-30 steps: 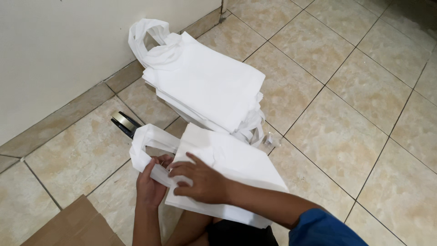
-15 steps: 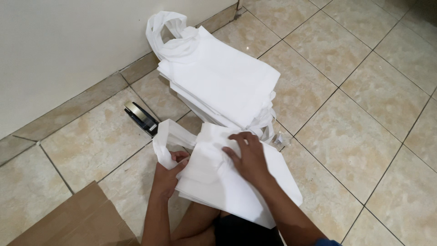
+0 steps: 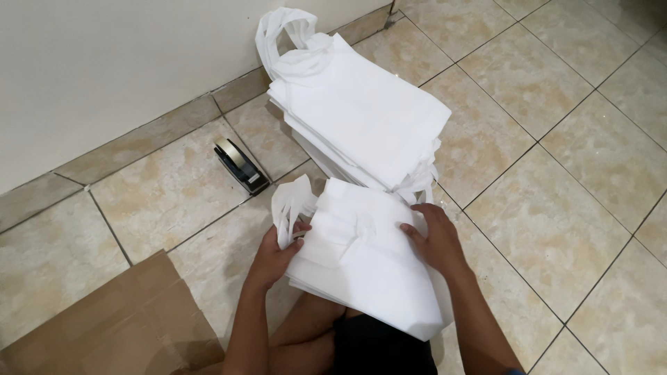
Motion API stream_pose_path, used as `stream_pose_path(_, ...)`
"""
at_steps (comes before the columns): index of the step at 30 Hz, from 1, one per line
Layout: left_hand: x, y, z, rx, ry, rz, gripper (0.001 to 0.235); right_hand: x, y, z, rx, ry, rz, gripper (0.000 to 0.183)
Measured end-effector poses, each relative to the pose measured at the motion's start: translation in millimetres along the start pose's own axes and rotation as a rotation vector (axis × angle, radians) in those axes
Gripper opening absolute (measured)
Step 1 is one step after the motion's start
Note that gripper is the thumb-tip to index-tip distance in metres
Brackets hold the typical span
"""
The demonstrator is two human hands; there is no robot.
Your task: The person sits on the floor and folds white plastic shopping bags by hand. They take bags from a stack, fold them neatly, and place them into a new pile. A tape dispenser is visible nearby but is not used.
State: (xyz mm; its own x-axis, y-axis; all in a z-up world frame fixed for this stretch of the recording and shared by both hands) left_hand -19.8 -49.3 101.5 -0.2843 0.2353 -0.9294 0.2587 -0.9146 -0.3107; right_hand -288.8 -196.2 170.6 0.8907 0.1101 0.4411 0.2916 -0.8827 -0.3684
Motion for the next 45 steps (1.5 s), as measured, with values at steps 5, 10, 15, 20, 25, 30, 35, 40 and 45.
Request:
stream_pose_path(5, -17.0, -16.3, 9.3, 0.137, 0.183, -0.018, 0.056, -48.9, 8.0, -4.7, 0.034, 0.017, 0.082, 0.063)
stream_pose_path(10, -22.3, -19.6, 33.3, 0.285, 0.485, 0.105, 0.072, -94.5, 5.2, 14.4, 0.236, 0.355, 0.191, 0.075)
stream_pose_path(15, -13.2, -16.0, 35.4, 0.277, 0.568, 0.151, 0.053, -143.2, 14.4, 58.9, 0.252, 0.8, 0.222, 0.068)
stream_pose_path(20, 9.1, -15.2, 7.3, 0.11, 0.465, 0.109, 0.039, -150.8, 22.1, 53.9, 0.197, 0.858, 0.145, 0.058)
stream_pose_path(25, 10.4, -24.8, -47.9, -0.244, -0.137, 0.149, 0.028, -106.3, 13.3, 14.0, 0.106, 0.72, 0.012, 0.044)
stream_pose_path(30, -38.7, -76.8, -91.8, -0.381, -0.406, 0.327, 0.029, -33.3, 6.4, -2.6, 0.156, 0.507, -0.1, 0.04)
stream_pose_path(35, -51.8, -126.5, -148.4, -0.535, -0.518, 0.391, 0.024, 48.3, 3.5, 1.5, 0.166, 0.35, -0.208, 0.045)
stream_pose_path(40, -34.6, -168.9, -200.6, -0.796, -0.474, 0.403, 0.018, 139.3, 13.6, 26.4, 0.126, 0.129, -0.523, 0.056)
stream_pose_path(45, -10.2, -192.3, -231.1, -0.933, -0.102, 0.196, 0.02, 192.6, 31.9, 84.8, 0.266, 0.066, -0.673, 0.049)
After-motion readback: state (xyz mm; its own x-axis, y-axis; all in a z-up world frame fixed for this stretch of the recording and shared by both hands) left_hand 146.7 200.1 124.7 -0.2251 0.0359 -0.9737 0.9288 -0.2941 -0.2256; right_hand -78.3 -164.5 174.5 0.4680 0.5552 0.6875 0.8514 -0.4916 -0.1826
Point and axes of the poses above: each hand's wrist, its own y-axis towards the middle knuckle, its own z-axis out of the palm, x = y × z, the point moved 5 cm from there along y, towards the middle knuckle, and after that the axes turned 3 degrees about -y, right-handed, at the moved point
